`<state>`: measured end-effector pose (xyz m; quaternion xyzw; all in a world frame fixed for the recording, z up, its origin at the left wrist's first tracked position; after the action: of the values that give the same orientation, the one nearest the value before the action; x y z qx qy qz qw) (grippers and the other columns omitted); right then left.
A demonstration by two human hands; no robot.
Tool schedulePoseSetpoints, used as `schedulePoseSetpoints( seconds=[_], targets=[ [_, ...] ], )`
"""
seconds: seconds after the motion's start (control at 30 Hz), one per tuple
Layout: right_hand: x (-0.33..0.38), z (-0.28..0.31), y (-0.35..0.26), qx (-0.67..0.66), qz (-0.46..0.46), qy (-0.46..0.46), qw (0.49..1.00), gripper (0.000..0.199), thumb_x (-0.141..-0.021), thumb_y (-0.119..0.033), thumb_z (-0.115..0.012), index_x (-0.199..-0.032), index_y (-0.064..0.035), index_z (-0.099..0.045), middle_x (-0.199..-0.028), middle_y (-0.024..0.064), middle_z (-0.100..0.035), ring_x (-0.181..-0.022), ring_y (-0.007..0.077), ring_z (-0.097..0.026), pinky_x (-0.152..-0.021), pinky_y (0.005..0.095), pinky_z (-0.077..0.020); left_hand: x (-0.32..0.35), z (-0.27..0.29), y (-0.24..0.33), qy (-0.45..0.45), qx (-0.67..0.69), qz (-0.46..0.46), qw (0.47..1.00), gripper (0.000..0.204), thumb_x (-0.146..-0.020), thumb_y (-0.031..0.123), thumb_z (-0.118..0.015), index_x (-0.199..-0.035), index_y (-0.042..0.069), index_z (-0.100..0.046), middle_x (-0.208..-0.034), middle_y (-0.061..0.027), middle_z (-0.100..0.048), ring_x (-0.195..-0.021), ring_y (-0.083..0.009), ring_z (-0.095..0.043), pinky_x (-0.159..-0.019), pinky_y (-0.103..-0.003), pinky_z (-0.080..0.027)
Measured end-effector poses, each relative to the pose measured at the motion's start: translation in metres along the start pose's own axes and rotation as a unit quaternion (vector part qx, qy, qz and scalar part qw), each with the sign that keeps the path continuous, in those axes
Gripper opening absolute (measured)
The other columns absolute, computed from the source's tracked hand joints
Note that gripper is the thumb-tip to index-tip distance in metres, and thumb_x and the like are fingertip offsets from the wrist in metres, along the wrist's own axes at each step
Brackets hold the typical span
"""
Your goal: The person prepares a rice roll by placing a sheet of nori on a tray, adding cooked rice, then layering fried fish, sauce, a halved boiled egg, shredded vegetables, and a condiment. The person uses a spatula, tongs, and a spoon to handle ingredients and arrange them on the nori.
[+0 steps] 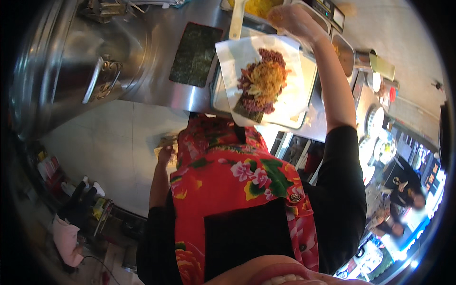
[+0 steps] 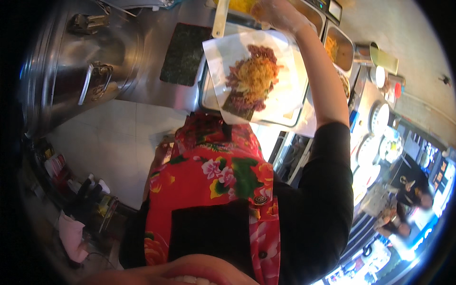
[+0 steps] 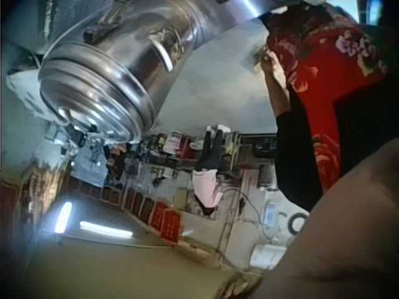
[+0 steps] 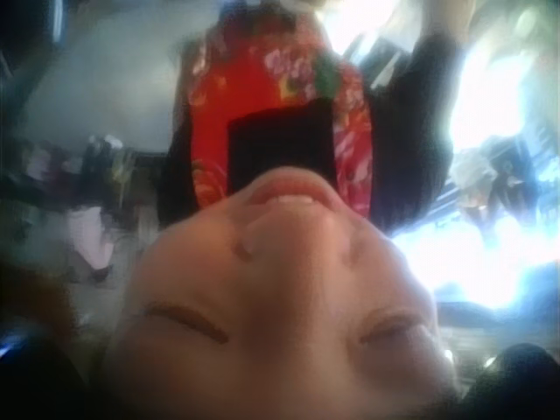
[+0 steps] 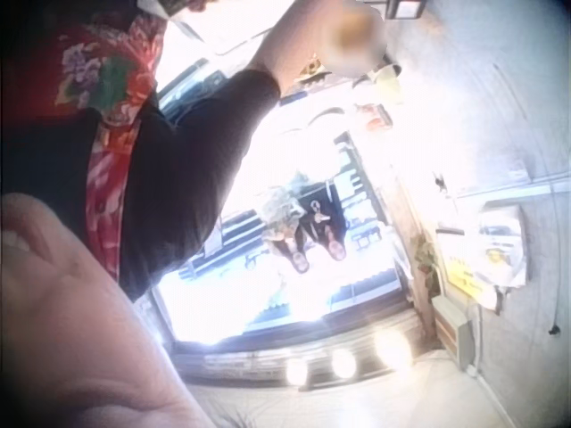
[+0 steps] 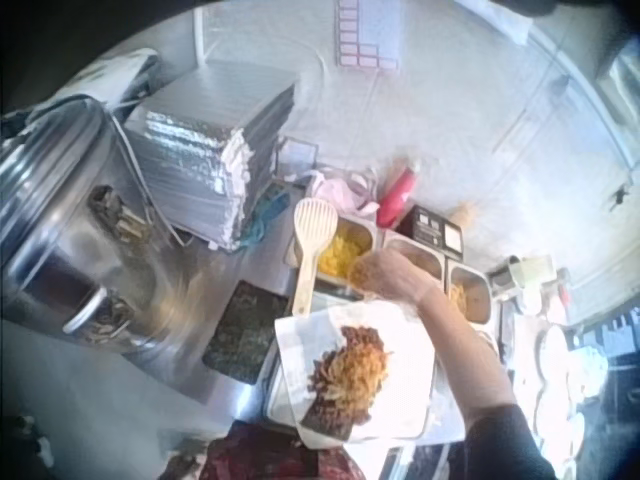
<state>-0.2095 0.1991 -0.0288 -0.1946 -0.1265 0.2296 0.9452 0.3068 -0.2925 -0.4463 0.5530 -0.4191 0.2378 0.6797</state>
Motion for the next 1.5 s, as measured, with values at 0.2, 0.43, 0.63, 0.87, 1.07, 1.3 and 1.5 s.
schedulePoseSetpoints(
  seconds=[0.2,0.43,0.63,0.87,1.07,1.3,1.5],
  targets=[
    [0.145,-0.084,-0.037,-0.108,-0.165,0.007,0.98,0.032,-0.087,-0.01,-0.072,-0.118,-0.0086,-0.069,-0.116,0.015,-0.07,-0.095,0.0231,-0.07,-0.094,0.0371,-0.0537,-0.047,0.036,0.076,0.033,0.077,0.038,0.996,0.026,-0.096,0.018,-0.055,-0.118,0.006,-0.061,-0.085,-0.0092,-0.069,-0.068,-0.0161,-0.064,-0.056,-0.029,-0.051],
    [0.166,-0.106,-0.063,0.089,-0.319,0.029,0.943,0.014,-0.09,-0.012,-0.058,-0.1,-0.0073,-0.066,-0.103,0.0179,-0.066,-0.094,0.0383,-0.066,-0.079,0.0459,-0.0544,-0.091,0.069,0.11,0.018,-0.058,0.067,0.996,0.025,-0.089,0.012,-0.063,-0.113,0.008,-0.062,-0.083,-0.009,-0.071,-0.07,-0.0168,-0.068,-0.056,-0.033,-0.053],
    [0.197,-0.072,-0.087,0.015,-0.232,0.189,0.954,0.025,-0.095,-0.018,-0.059,-0.115,-0.0051,-0.065,-0.097,0.018,-0.069,-0.091,0.0338,-0.068,-0.081,0.0418,-0.0555,0.013,-0.004,0.278,-0.134,-0.156,-0.179,0.962,0.029,-0.096,0.003,-0.051,-0.124,0.002,-0.058,-0.097,-0.0083,-0.067,-0.092,-0.0156,-0.065,-0.082,-0.029,-0.052],
    [0.198,-0.058,-0.078,-0.769,-0.134,0.102,0.616,0.07,-0.098,-0.064,-0.041,-0.133,-0.0051,-0.056,-0.127,0.0123,-0.062,-0.12,0.0232,-0.057,-0.101,0.0405,-0.0445,0.161,-0.185,0.608,-0.047,-0.257,-0.588,0.766,0.048,-0.091,0.011,-0.068,-0.135,0.0,-0.051,-0.144,-0.015,-0.048,-0.131,-0.0287,-0.05,-0.109,-0.036,-0.039],
    [0.195,-0.008,-0.003,-0.851,0.012,0.071,0.52,0.083,-0.094,-0.065,-0.048,-0.151,-0.0062,-0.033,-0.149,0.0188,-0.045,-0.133,0.0341,-0.049,-0.111,0.0512,-0.0392,0.106,-0.25,0.739,0.1,-0.44,-0.64,0.622,0.011,-0.091,0.014,-0.063,-0.086,0.004,-0.064,-0.137,-0.0058,-0.057,-0.138,-0.0321,-0.043,-0.113,-0.053,-0.03],
    [0.23,-0.017,0.101,-0.796,-0.183,0.354,0.456,0.042,-0.1,-0.025,-0.054,-0.137,-0.0052,-0.048,-0.128,0.0144,-0.061,-0.118,0.0233,-0.059,-0.104,0.0387,-0.0466,0.054,-0.294,0.854,0.306,-0.639,-0.528,0.468,0.023,-0.087,0.014,-0.063,-0.107,0.003,-0.065,-0.134,-0.0143,-0.055,-0.131,-0.0336,-0.047,-0.108,-0.054,-0.036],
    [0.305,-0.063,0.053,-0.723,-0.219,0.327,0.567,0.036,-0.095,-0.018,-0.059,-0.126,-0.0011,-0.055,-0.1,0.0044,-0.064,-0.093,0.014,-0.061,-0.085,0.028,-0.0469,0.135,-0.517,0.861,-0.051,-0.35,-0.792,0.498,0.068,-0.092,0.02,-0.064,-0.153,0.018,-0.033,-0.146,-0.023,-0.043,-0.136,-0.0414,-0.04,-0.111,-0.049,-0.036]
  ],
)
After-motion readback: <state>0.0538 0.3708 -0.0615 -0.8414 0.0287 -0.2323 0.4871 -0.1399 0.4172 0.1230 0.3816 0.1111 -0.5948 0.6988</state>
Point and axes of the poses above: each hand's wrist, its own x-axis away from the middle knuckle, its own z-axis out of the back of the hand, y = z × x, the point moved 9 cm from there along -x, towards the middle knuckle
